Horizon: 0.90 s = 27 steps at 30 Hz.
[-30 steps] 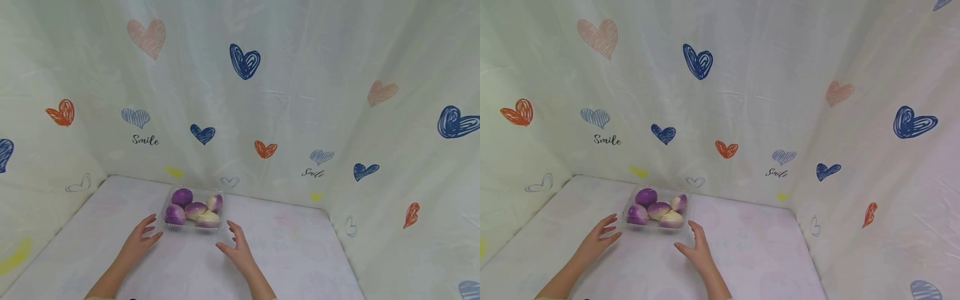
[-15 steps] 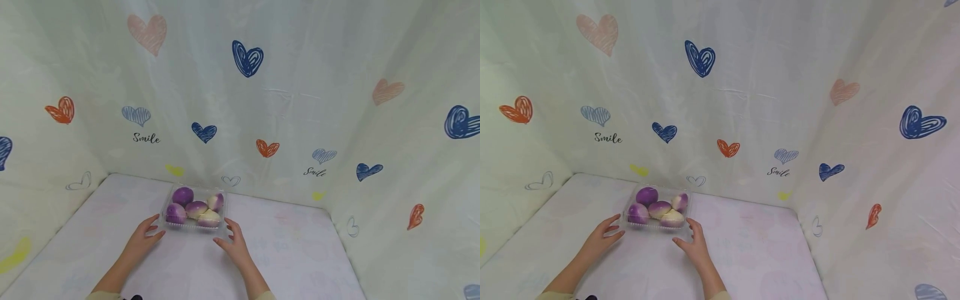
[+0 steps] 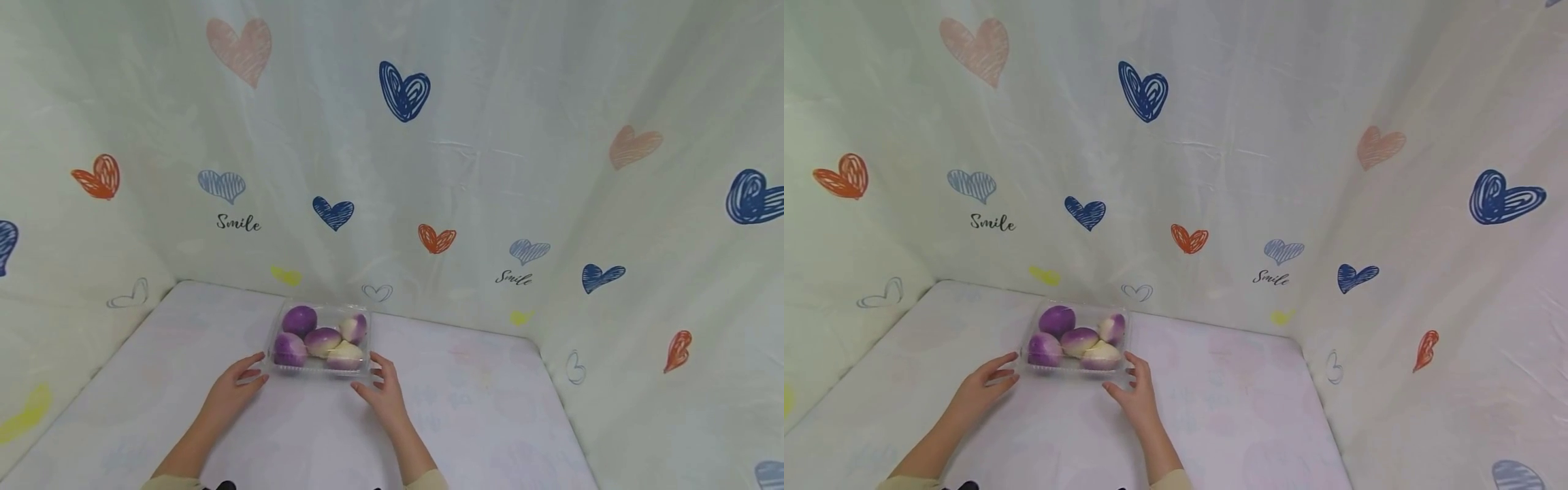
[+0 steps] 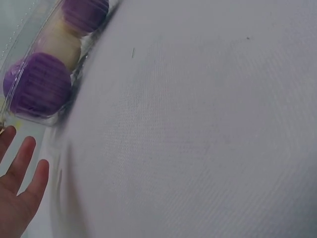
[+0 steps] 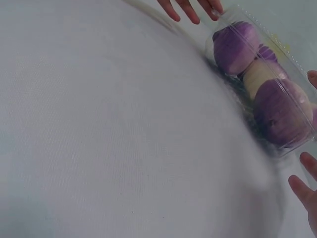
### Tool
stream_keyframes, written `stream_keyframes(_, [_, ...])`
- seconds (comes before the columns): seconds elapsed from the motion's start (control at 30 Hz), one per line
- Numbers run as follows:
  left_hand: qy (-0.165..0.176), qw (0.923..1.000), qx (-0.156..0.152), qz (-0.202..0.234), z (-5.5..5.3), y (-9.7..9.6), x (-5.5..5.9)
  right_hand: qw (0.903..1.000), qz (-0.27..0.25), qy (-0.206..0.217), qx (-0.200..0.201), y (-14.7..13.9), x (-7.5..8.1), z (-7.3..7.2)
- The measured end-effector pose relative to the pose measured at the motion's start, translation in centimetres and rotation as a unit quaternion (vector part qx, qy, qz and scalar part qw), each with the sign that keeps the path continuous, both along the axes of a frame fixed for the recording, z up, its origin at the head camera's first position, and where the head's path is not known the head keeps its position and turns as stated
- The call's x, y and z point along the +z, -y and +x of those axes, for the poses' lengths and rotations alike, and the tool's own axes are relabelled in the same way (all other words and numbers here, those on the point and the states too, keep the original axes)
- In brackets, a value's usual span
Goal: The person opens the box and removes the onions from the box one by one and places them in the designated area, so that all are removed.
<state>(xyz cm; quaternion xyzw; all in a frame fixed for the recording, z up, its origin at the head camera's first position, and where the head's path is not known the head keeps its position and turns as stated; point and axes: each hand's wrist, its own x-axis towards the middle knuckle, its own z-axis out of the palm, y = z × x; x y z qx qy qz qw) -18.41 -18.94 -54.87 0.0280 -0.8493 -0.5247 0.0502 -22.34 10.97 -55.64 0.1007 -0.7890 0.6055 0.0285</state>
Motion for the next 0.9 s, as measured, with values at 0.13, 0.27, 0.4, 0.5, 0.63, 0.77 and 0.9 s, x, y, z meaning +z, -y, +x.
stream_keyframes(0.13, [0.01,0.9997,-0.009,0.02,0.5,-0.4,0.0,0.9999,-0.004,0.008,-0.015,-0.4,0.4,0.2])
stream_keyframes(0.27, [0.021,0.9989,-0.011,0.04,1.0,-1.1,-0.1,0.9998,-0.009,0.003,-0.015,-0.7,2.1,0.9])
stream_keyframes(0.4, [0.033,0.9978,-0.003,0.057,1.6,-1.8,0.0,0.9998,-0.01,0.01,-0.017,-1.2,3.7,1.7])
stream_keyframes(0.5, [0.043,0.9969,0.001,0.066,1.9,-2.4,0.0,0.9996,-0.011,0.012,-0.024,-1.7,4.0,1.9])
stream_keyframes(0.63, [0.056,0.9958,0.007,0.073,2.3,-3.2,0.0,0.9995,-0.013,0.008,-0.029,-2.2,3.8,1.8])
stream_keyframes(0.77, [0.06,0.9949,0.01,0.081,2.4,-3.9,-0.1,0.9992,-0.012,0.004,-0.039,-2.6,3.7,1.6])
stream_keyframes(0.9, [0.056,0.9941,0.007,0.093,2.6,-4.7,0.0,0.9978,-0.013,-0.011,-0.064,-2.8,3.9,1.7])
